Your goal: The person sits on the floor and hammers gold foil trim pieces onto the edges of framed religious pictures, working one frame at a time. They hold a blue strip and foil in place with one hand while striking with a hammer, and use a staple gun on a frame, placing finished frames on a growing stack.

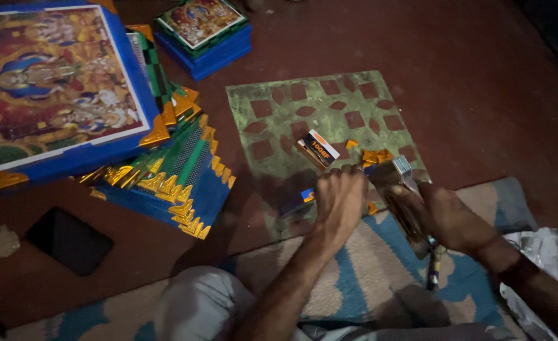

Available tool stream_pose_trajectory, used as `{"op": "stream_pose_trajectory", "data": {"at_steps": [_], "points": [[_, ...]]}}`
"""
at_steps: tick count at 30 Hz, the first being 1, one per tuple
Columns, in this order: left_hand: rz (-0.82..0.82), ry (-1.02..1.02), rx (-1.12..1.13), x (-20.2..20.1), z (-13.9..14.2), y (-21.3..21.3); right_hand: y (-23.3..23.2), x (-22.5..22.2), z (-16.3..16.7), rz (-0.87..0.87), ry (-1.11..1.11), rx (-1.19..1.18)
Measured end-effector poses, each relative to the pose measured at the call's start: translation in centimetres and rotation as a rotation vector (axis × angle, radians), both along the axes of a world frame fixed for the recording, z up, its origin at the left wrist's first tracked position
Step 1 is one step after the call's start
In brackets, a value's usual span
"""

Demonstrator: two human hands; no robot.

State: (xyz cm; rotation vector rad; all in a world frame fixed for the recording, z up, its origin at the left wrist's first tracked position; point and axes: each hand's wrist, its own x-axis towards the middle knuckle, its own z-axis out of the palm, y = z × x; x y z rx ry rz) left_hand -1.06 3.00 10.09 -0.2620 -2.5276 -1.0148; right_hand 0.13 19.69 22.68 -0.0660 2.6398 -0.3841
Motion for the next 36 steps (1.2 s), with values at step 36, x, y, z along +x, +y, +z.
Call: {"op": "stream_pose_trajectory", "data": {"at_steps": [36], "points": [[-0.044,0.005,0.061,0.9,2.2,-2.4,9.1,10.8,-22.4,-0.433,0.635,-0.111]]}}
